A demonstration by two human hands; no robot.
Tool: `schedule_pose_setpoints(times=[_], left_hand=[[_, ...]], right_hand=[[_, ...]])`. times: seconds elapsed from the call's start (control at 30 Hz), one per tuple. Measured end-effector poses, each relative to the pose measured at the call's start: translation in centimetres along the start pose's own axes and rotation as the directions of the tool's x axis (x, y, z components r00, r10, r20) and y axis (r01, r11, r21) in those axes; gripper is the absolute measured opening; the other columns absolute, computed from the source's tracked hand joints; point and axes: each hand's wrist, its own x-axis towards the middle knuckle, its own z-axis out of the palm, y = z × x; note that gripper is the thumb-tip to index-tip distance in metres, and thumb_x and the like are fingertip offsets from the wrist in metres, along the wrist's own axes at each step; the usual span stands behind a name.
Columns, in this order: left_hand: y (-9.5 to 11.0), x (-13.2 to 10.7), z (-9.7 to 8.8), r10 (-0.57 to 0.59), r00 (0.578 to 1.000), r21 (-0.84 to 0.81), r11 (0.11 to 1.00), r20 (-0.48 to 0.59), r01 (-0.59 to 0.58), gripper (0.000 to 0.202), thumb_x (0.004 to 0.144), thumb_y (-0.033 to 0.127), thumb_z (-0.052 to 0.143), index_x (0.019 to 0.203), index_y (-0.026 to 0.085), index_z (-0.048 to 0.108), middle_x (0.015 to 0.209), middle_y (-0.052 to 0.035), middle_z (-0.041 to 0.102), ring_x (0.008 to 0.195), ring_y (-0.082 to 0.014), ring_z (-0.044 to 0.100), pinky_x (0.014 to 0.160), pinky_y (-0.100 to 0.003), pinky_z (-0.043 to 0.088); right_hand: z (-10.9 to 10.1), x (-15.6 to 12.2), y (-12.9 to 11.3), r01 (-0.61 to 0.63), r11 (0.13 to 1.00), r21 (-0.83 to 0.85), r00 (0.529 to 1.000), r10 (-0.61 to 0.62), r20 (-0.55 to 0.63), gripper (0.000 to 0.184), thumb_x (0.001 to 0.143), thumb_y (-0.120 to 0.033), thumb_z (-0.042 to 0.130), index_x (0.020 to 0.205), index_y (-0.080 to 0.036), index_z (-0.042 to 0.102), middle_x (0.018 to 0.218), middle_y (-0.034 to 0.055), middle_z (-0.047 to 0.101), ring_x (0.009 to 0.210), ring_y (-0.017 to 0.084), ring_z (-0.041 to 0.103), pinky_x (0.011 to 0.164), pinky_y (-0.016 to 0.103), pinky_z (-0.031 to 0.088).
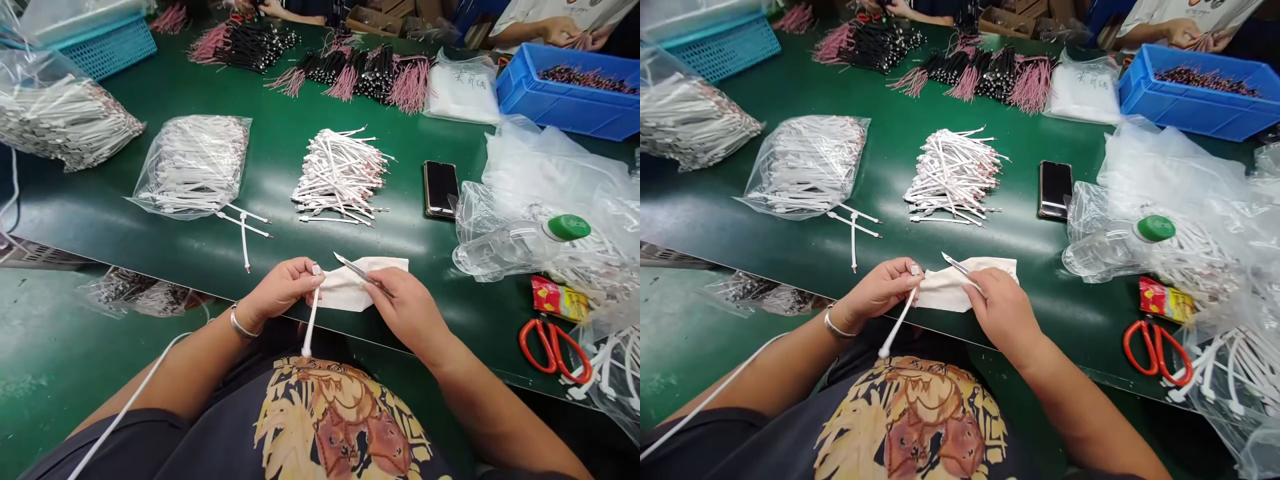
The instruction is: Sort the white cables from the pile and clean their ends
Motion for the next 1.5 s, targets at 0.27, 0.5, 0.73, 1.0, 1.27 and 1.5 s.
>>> schedule_pose_setpoints(times=[0.27, 0.5, 0.73, 1.0, 1.27, 1.5], left_hand=[[-0.6, -0.3, -0.4, 0.040, 0.999, 0.107, 0.993, -0.004, -0.039, 0.020, 0.079, 0.032, 0.065, 0.076, 0.015, 0.057, 0.055, 0.0031, 0.058, 0.048, -0.0057, 0.050, 0.050, -0.018, 0.040], [-0.6, -0.5, 0.1, 0.143, 0.983, 0.127, 0.979, 0.113, -0.157, 0.019, 0.085, 0.034, 0.057, 0.081, 0.016, 0.052, 0.073, 0.0008, 0.064, 0.066, -0.0080, 0.058, 0.067, -0.023, 0.048], [2.0, -3.2, -3.0, 0.063, 0.997, 0.302, 0.950, 0.048, -0.075, 0.024, 0.083, 0.042, 0.057, 0.087, 0.018, 0.053, 0.063, 0.0057, 0.054, 0.048, -0.0056, 0.053, 0.055, -0.021, 0.050], [2.6, -6.8, -6.5, 0.105, 0.992, 0.242, 0.966, -0.065, -0.087, 0.028, 0.082, 0.043, 0.058, 0.093, 0.018, 0.059, 0.061, 0.0054, 0.049, 0.043, -0.0025, 0.042, 0.042, -0.014, 0.038], [1.7, -9.5, -7.3, 0.221, 0.975, 0.208, 0.953, 0.018, -0.220, 0.024, 0.082, 0.039, 0.059, 0.089, 0.017, 0.060, 0.061, 0.0039, 0.053, 0.048, -0.0058, 0.049, 0.047, -0.017, 0.044], [1.5, -10.4, -8.1, 0.238, 0.969, 0.218, 0.944, 0.069, -0.247, 0.024, 0.082, 0.040, 0.059, 0.089, 0.017, 0.062, 0.061, 0.0038, 0.053, 0.049, -0.0064, 0.049, 0.049, -0.018, 0.044]], right_hand=[[2.0, 3.0, -0.4, 0.014, 0.915, -0.402, 0.987, 0.052, 0.154, 0.019, 0.091, -0.023, 0.045, 0.093, -0.015, 0.062, 0.089, 0.0098, 0.059, 0.086, 0.023, 0.051, 0.079, 0.034, 0.040], [2.9, 3.0, -1.4, -0.014, 0.831, -0.556, 0.989, 0.094, 0.116, 0.021, 0.081, -0.005, 0.043, 0.094, -0.013, 0.058, 0.091, 0.0122, 0.058, 0.087, 0.026, 0.049, 0.075, 0.035, 0.037], [2.7, 3.1, -0.4, -0.188, 0.912, -0.365, 0.982, 0.186, -0.039, 0.018, 0.087, -0.015, 0.040, 0.096, -0.018, 0.056, 0.086, 0.0077, 0.065, 0.078, 0.022, 0.056, 0.070, 0.032, 0.041], [2.7, 2.9, -4.8, -0.106, 0.930, -0.352, 0.830, -0.112, -0.546, 0.033, 0.093, -0.028, 0.038, 0.119, -0.017, 0.054, 0.106, 0.0128, 0.065, 0.100, 0.025, 0.058, 0.088, 0.039, 0.044], [8.3, 0.7, -15.7, 0.006, 1.000, -0.017, 0.992, -0.009, -0.129, 0.028, 0.095, -0.034, 0.037, 0.096, -0.021, 0.063, 0.088, 0.0041, 0.068, 0.079, 0.016, 0.061, 0.074, 0.025, 0.044], [9.5, -0.1, -16.9, -0.072, 0.991, -0.112, 0.990, 0.057, -0.130, 0.030, 0.096, -0.032, 0.035, 0.086, -0.020, 0.060, 0.076, 0.0029, 0.062, 0.071, 0.015, 0.055, 0.068, 0.024, 0.039]])
